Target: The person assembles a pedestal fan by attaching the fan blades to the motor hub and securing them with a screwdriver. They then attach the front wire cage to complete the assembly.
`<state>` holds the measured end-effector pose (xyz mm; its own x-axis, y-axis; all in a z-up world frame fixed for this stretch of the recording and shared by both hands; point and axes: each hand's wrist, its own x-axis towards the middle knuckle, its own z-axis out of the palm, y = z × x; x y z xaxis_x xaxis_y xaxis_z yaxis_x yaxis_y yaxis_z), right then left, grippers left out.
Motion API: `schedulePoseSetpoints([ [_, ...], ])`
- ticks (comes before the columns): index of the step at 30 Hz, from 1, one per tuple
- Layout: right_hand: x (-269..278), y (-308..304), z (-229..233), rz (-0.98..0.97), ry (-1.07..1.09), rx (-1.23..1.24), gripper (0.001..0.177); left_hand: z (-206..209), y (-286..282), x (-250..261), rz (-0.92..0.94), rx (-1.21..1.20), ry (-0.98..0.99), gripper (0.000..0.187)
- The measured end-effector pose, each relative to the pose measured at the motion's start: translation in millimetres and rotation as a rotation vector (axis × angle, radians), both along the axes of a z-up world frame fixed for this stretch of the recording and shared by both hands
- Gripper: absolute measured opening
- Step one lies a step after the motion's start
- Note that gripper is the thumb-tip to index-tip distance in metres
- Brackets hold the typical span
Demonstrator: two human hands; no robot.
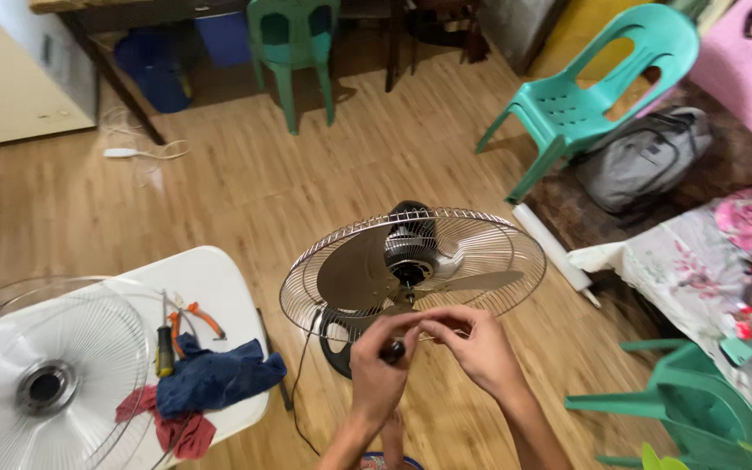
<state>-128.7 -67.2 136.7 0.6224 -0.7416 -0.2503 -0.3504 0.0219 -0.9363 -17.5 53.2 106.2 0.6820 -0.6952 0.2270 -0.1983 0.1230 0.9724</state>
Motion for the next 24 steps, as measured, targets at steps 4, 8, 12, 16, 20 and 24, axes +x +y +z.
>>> schedulePoseSetpoints([
  [4, 9, -17, 3, 0.041, -0.043, -0.02, 0.025, 26, -16, 19, -0.072, -0.001, -0.243, 0.029],
  [8, 8, -30, 18, -0.019, 0.043, -0.249, 0.028, 39, -35, 31, -0.172, 0.118, -0.152, 0.02],
  [12, -5, -48, 12, 0.213, -0.067, -0.082, 0.015, 47, -31, 31, -0.275, 0.242, -0.248, 0.021],
  [16, -11, -65, -22, 0.305, -0.235, 0.232, 0.014, 46, -27, 26, -0.322, 0.328, -0.26, 0.02],
  [20, -15, -65, -67, 0.269, -0.299, 0.284, 0.014, 41, -39, 27, -0.158, 0.315, -0.344, 0.027],
  [24, -25, -55, -108, 0.362, 0.1, 0.224, 0.027, 36, -56, 32, -0.082, 0.473, -0.616, 0.026],
])
